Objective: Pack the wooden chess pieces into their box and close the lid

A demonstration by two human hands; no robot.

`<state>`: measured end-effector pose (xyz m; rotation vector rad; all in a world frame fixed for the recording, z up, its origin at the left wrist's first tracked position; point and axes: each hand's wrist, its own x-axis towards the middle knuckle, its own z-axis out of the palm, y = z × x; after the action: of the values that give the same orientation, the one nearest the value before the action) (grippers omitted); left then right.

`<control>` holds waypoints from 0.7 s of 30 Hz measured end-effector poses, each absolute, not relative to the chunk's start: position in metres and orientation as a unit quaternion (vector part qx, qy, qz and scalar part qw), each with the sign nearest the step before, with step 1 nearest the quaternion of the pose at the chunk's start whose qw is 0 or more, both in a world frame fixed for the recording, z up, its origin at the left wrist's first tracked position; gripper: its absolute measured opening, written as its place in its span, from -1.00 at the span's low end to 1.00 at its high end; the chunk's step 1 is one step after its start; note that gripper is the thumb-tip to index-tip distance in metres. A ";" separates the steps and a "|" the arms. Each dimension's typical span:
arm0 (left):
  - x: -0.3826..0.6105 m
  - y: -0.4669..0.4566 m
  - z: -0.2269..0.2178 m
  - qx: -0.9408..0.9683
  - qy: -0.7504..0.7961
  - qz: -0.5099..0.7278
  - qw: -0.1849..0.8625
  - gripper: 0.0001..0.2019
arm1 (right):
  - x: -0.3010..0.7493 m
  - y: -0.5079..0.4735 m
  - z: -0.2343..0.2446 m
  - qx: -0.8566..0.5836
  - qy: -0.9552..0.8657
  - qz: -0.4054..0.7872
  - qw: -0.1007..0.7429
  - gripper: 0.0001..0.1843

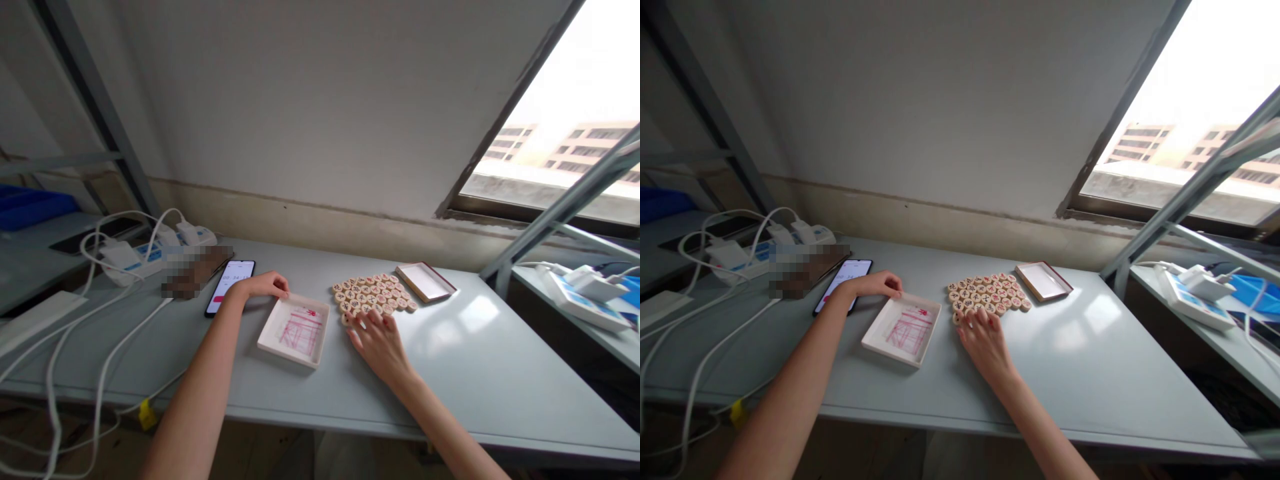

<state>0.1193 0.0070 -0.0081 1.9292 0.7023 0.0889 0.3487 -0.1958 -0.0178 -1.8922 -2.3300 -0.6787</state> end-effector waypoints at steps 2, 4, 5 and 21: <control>0.120 0.007 -0.008 0.803 0.295 0.039 0.516 -0.85 | 0.349 -0.195 -0.016 -0.626 -0.748 -0.218 0.040 -0.68; 0.120 0.006 -0.007 0.802 0.298 0.042 0.515 -0.85 | 0.349 -0.194 -0.015 -0.637 -0.737 -0.219 0.049 -0.70; 0.121 0.005 -0.007 0.802 0.300 0.045 0.514 -0.84 | 0.348 -0.193 -0.015 -0.640 -0.734 -0.221 0.056 -0.71; 0.110 -0.088 0.072 0.870 0.387 0.266 0.155 -0.75 | 0.362 -0.198 -0.021 -0.605 -0.743 -0.182 0.220 -0.78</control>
<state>0.1099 -0.0885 0.0719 2.4916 1.1076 0.7613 0.3625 -0.1981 -0.0214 -1.6740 -2.0558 -0.5045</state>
